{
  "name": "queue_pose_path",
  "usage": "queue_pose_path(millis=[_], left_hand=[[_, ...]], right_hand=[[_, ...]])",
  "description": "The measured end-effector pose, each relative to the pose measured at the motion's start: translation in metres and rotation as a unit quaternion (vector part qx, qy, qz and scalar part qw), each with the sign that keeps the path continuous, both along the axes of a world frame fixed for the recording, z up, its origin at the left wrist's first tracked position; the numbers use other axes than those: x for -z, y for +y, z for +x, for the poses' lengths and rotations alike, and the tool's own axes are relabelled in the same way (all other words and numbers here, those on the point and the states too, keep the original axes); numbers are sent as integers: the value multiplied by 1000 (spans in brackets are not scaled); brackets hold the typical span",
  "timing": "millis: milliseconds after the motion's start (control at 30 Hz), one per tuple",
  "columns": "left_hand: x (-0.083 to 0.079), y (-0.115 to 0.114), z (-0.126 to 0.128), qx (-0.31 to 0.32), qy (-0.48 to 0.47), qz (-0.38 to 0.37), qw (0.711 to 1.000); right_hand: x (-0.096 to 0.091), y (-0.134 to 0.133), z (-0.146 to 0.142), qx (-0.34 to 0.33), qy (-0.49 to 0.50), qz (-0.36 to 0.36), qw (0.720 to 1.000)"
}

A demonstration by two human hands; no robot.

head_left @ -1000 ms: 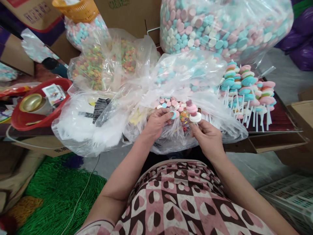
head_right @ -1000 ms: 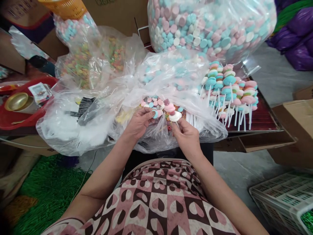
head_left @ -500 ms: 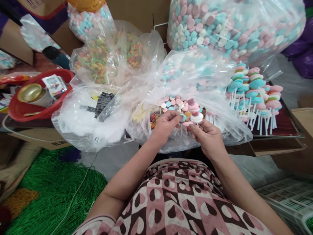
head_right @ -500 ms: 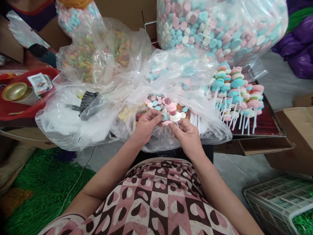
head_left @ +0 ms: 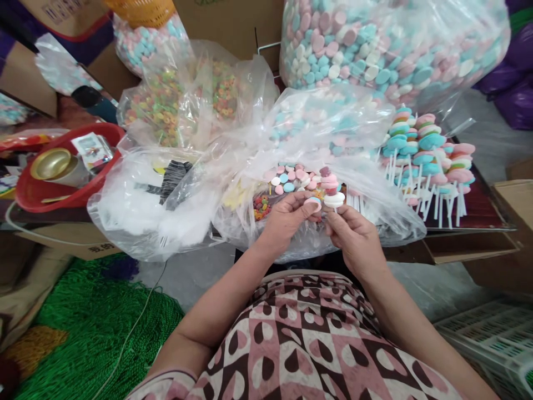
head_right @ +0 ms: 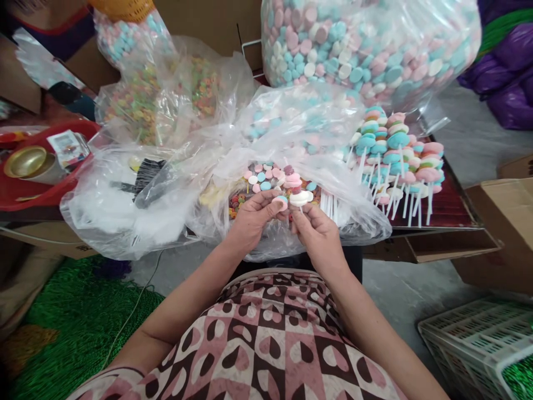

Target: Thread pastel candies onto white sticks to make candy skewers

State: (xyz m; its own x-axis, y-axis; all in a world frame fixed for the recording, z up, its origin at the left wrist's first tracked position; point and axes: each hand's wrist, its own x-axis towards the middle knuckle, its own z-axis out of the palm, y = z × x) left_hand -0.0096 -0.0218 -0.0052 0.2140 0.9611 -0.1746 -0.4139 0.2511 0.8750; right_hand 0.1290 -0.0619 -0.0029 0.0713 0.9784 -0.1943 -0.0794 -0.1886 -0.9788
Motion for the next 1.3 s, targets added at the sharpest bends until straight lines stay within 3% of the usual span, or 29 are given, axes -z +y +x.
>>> queue_pose_path(millis=[200, 300, 433, 567, 967, 1133, 1300], left_hand=[[2, 7, -6, -34, -65, -37, 997], [3, 8, -4, -19, -100, -59, 993], [3, 6, 0, -9, -124, -102, 987], [0, 2, 0, -4, -129, -95, 987], [1, 5, 8, -72, -109, -130, 983], [3, -2, 4, 0, -63, -80, 995], [10, -14, 6, 85, 28, 3, 996]], right_hand=[[-9, -44, 19, -66, -48, -81, 993], [-8, -56, 21, -93, -105, -80, 987], [-3, -53, 20, -90, -159, -55, 982], [1, -50, 22, -76, -183, -66, 978], [3, -56, 23, -78, -145, -60, 984], [5, -48, 24, 36, -102, -13, 994], [10, -28, 17, 71, -95, 20, 993]])
